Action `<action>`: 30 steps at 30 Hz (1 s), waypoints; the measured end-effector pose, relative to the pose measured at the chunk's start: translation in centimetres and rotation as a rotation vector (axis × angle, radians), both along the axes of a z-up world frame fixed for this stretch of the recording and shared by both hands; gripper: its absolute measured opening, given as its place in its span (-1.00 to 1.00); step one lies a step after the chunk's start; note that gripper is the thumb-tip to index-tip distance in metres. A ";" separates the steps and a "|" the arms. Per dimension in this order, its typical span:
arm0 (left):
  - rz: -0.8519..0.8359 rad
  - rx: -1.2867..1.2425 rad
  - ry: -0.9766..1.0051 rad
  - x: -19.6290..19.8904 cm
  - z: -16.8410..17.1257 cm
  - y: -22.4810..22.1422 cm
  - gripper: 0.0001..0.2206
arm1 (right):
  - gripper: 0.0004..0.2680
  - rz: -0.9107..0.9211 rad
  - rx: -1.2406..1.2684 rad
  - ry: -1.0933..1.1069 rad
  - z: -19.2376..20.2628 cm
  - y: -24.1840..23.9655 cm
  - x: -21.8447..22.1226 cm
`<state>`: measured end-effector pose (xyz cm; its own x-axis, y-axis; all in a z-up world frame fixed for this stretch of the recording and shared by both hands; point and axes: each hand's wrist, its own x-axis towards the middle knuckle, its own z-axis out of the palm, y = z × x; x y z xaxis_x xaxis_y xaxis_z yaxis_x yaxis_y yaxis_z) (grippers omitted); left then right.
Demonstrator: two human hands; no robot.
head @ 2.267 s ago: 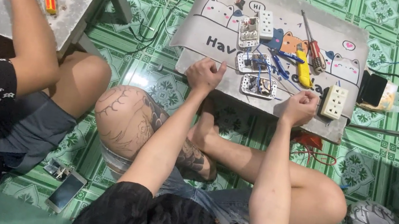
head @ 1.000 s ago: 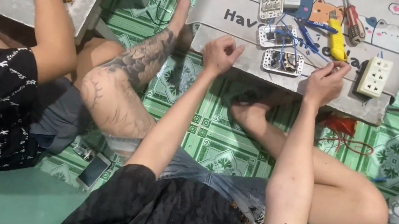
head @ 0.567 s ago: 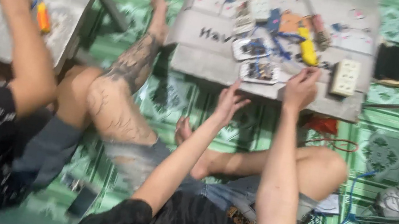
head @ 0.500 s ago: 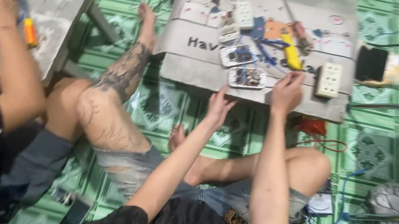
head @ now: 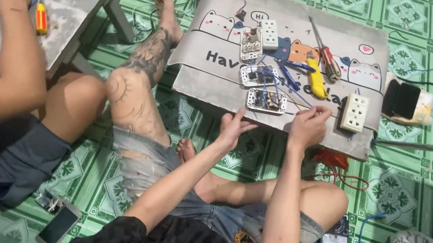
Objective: The person sits on the floor and assembles electrical outlet components by stripping blue wires and connecting them to terminals. They use pliers and a screwdriver to secure the wires and handle multiple outlet housings and power strips.
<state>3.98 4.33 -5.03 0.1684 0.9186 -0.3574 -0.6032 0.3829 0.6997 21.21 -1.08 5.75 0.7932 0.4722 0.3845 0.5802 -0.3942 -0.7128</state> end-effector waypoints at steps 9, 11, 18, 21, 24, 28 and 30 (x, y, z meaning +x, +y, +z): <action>-0.032 0.004 0.044 -5.2 6.0 -6.0 -0.52 | -0.96 -0.007 -0.006 0.024 2.5 -5.6 -5.1; -0.058 -0.017 0.036 -6.1 5.3 -7.5 -0.57 | -0.96 0.011 -0.003 0.017 2.9 -6.9 -5.9; -0.043 -0.092 0.044 -10.1 4.3 -11.8 -0.63 | -0.96 0.059 -0.062 0.067 4.2 -10.6 -9.6; -0.059 -0.079 0.075 -10.9 3.2 -12.3 -0.65 | -0.97 0.082 -0.056 0.082 4.3 -11.5 -10.3; -0.059 -0.075 0.073 -11.6 1.4 -13.2 -0.67 | -0.96 0.083 -0.056 0.111 4.1 -12.6 -11.0; -0.070 -0.070 0.054 -12.1 2.5 -13.5 -0.67 | -0.96 0.147 0.054 0.215 4.4 -12.2 -10.3; -0.079 -0.068 0.050 -12.0 1.8 -13.4 -0.66 | -0.97 0.161 0.114 0.252 3.9 -11.9 -9.5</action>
